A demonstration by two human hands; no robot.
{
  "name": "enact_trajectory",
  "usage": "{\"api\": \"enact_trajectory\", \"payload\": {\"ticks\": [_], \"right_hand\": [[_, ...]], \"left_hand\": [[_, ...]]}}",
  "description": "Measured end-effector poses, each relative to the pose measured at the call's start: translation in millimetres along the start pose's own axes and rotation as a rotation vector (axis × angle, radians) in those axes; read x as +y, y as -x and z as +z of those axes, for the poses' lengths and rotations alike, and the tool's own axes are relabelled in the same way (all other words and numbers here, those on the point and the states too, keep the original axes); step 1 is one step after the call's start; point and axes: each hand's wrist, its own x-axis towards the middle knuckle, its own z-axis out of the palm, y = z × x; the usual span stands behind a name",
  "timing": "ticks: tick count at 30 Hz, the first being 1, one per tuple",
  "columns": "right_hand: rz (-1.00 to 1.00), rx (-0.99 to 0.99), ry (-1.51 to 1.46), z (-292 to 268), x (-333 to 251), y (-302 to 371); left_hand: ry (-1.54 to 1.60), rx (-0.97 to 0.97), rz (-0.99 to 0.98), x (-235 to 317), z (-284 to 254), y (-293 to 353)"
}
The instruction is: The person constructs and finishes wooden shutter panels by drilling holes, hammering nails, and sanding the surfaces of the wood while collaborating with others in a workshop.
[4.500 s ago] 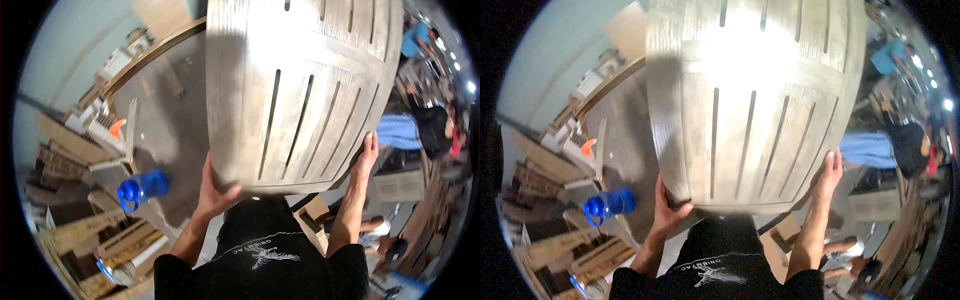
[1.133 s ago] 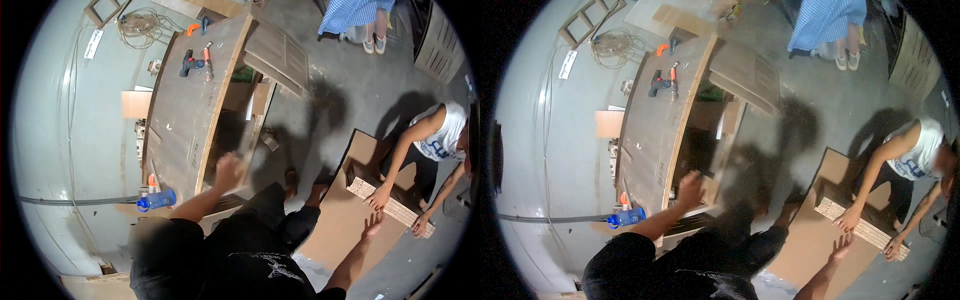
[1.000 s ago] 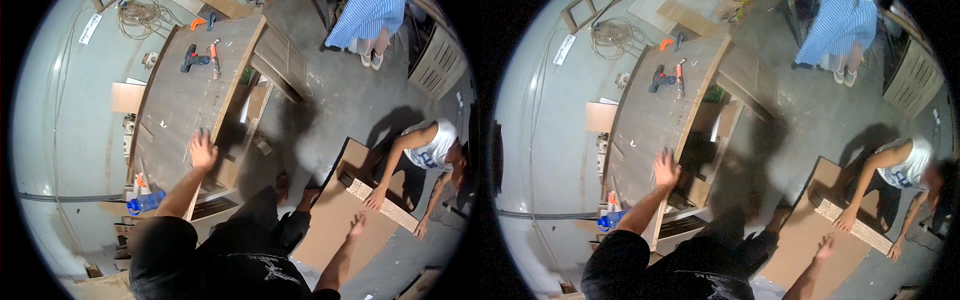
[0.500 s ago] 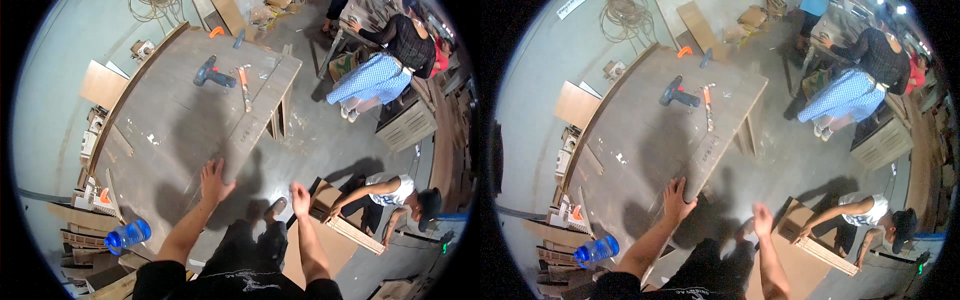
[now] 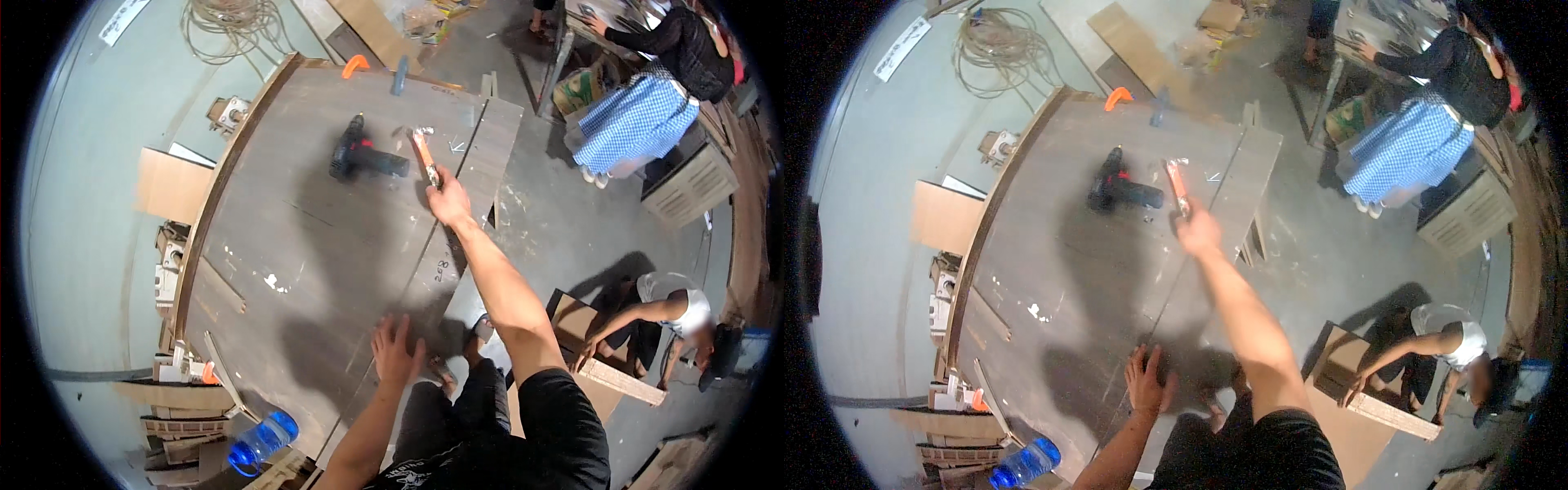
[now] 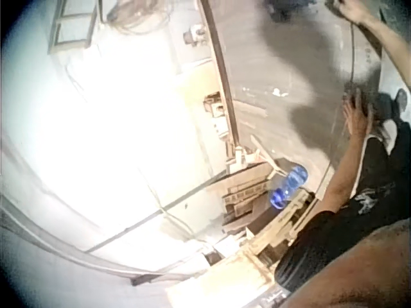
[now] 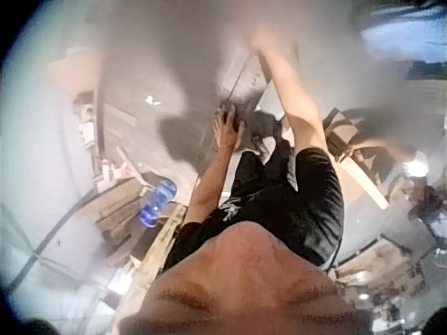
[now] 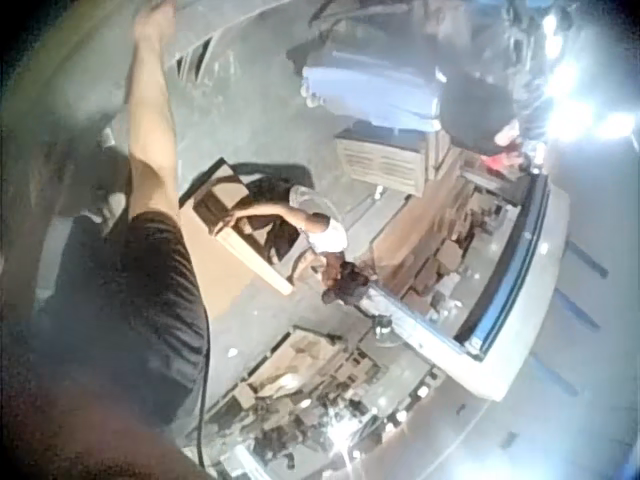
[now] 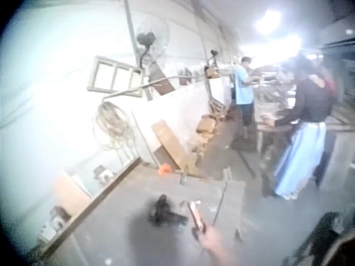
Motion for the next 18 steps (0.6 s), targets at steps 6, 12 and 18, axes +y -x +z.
{"api": "enact_trajectory", "payload": {"ticks": [6,12,18], "right_hand": [[0.214,0.082,-0.751,-50,30,162],[0.501,0.214,-0.691,-37,83,340],[0.451,0.065,-0.692,53,114,460]], "left_hand": [[-0.039,0.049,0.004,2,-8,1],[-0.108,0.004,0.154,-14,-4,-22],[-0.135,0.067,0.349,-29,15,-23]]}}
